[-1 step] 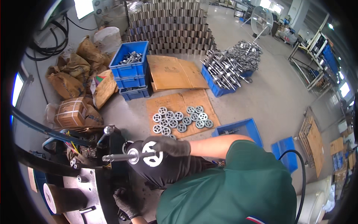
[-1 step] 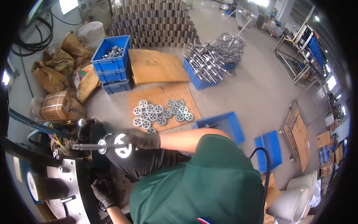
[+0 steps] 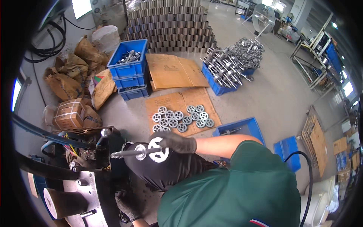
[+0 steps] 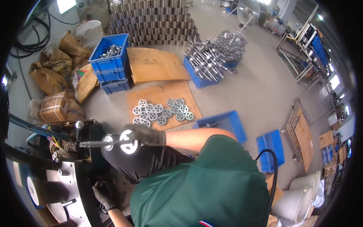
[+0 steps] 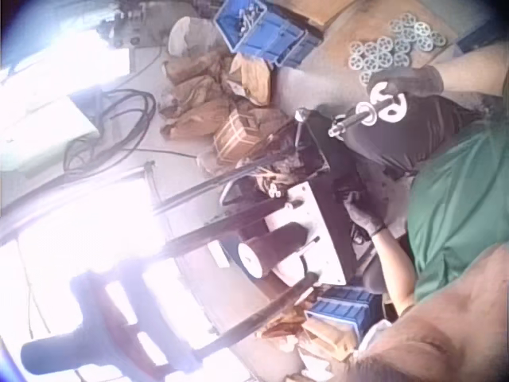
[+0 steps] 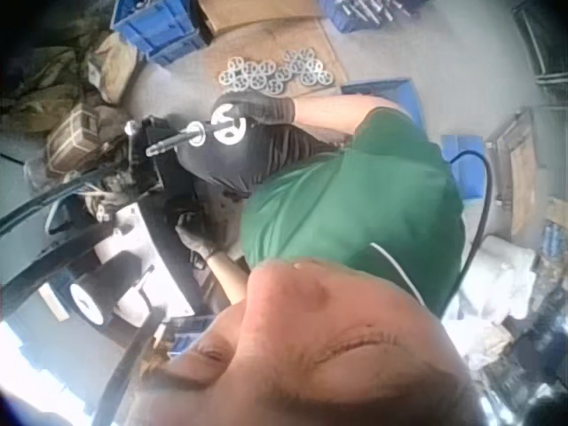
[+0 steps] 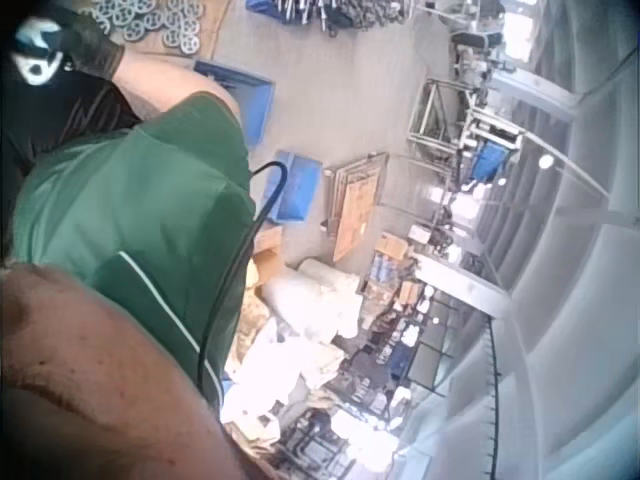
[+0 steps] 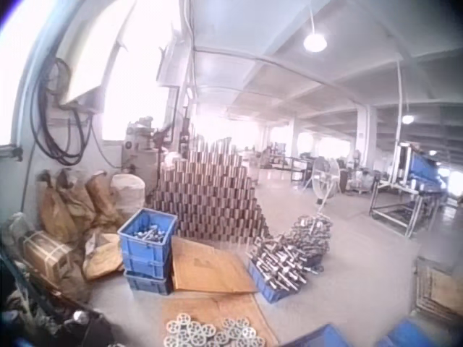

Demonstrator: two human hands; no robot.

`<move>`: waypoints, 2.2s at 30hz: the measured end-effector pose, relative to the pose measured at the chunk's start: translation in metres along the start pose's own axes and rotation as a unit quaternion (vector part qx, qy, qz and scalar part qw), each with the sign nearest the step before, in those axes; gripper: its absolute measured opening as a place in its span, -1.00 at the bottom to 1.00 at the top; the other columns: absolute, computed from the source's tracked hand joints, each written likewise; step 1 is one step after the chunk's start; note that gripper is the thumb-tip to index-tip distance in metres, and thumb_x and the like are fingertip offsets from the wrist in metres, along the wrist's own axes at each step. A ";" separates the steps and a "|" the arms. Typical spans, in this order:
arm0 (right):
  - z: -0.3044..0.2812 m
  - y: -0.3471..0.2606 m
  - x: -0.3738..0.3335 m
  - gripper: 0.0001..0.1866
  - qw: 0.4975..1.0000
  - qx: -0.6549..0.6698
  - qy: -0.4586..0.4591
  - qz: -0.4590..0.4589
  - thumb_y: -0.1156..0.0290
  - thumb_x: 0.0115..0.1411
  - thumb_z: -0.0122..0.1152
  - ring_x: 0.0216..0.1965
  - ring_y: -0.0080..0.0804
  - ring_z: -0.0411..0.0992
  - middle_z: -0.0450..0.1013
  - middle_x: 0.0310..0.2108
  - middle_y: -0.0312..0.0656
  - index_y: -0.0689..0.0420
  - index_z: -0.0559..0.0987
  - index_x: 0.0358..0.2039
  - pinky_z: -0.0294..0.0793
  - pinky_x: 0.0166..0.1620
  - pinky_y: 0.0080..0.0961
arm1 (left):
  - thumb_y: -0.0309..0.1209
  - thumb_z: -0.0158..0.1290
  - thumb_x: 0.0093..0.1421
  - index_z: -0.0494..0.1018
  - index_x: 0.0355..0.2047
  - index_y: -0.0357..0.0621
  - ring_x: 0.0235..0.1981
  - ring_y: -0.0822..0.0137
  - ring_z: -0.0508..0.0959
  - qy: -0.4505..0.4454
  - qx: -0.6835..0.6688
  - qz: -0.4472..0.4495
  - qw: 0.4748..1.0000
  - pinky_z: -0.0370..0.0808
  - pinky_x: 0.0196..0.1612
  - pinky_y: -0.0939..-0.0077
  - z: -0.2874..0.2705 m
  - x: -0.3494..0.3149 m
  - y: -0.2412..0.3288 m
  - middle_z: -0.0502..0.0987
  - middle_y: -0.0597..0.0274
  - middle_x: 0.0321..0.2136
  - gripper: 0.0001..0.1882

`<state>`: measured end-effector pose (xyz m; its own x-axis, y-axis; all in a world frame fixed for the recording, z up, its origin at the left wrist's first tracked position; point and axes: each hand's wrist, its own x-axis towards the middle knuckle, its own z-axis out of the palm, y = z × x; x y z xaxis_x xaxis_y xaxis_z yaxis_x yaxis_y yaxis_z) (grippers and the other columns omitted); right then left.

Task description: Assembling metal gear-like components onto a rod and using an industrial press to secure them.

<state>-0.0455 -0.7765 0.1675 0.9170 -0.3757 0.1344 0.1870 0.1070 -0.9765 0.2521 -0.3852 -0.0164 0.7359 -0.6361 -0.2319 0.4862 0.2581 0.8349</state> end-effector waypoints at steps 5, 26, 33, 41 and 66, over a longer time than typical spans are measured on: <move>-0.115 0.074 -0.102 -0.36 0.955 -0.004 0.258 0.147 0.01 0.29 0.30 -0.19 -0.44 0.57 0.58 -0.19 -0.26 0.09 0.45 0.27 0.59 -0.14 -0.49 | -0.28 0.00 0.50 0.51 -0.12 -0.19 -0.21 0.37 0.51 -0.012 0.360 0.153 0.920 0.50 -0.07 0.39 0.019 -0.017 -0.029 0.55 0.26 -0.25 -0.77; -0.243 0.342 -0.454 -0.62 0.639 0.019 0.552 0.536 -0.01 0.37 0.01 0.08 -0.12 0.53 0.58 0.00 -0.18 -0.10 0.60 0.00 0.53 0.12 0.08 | -0.27 -0.01 0.50 0.56 -0.09 -0.31 -0.26 0.29 0.60 -0.071 0.597 -0.087 0.794 0.54 -0.09 0.34 0.021 -0.050 -0.040 0.65 0.08 -0.29 -0.69; -0.236 0.337 -0.441 -0.61 0.713 -0.091 0.357 0.597 0.13 0.30 0.04 0.02 -0.03 0.59 0.60 -0.03 0.03 0.05 0.58 0.00 0.57 0.13 0.00 | -0.22 0.01 0.48 0.56 -0.05 -0.39 -0.28 0.21 0.63 -0.039 0.578 -0.101 0.809 0.55 -0.13 0.27 0.002 -0.053 -0.054 0.66 0.01 -0.32 -0.61; -0.288 0.252 -0.360 -0.40 0.567 -0.382 0.212 0.699 0.05 0.40 0.02 0.34 0.06 0.39 0.38 0.35 0.07 0.13 0.48 0.33 0.29 0.41 -0.05 | -0.30 0.10 0.40 0.59 -0.15 -0.27 -0.21 -0.11 0.64 -0.101 0.680 0.008 0.726 0.55 -0.08 0.14 0.062 -0.057 -0.012 0.63 -0.15 -0.26 -0.75; 0.116 0.197 0.308 -0.78 0.544 -0.613 -0.538 0.197 0.49 0.07 0.31 -0.47 -0.47 0.54 0.63 -0.51 -0.19 0.20 0.75 -0.25 0.53 -0.35 -0.42 | -0.37 0.15 0.34 0.61 -0.19 -0.19 -0.27 0.21 0.65 0.800 0.181 -0.120 0.560 0.57 -0.10 0.33 -0.029 -0.594 -0.275 0.68 -0.03 -0.32 -0.84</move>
<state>0.3147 -0.7648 0.0363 0.5989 0.2815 -0.7498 0.1314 -0.9581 -0.2547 -0.3050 -0.0572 -0.1230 0.2916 0.9183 -0.2676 0.7477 -0.0444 0.6625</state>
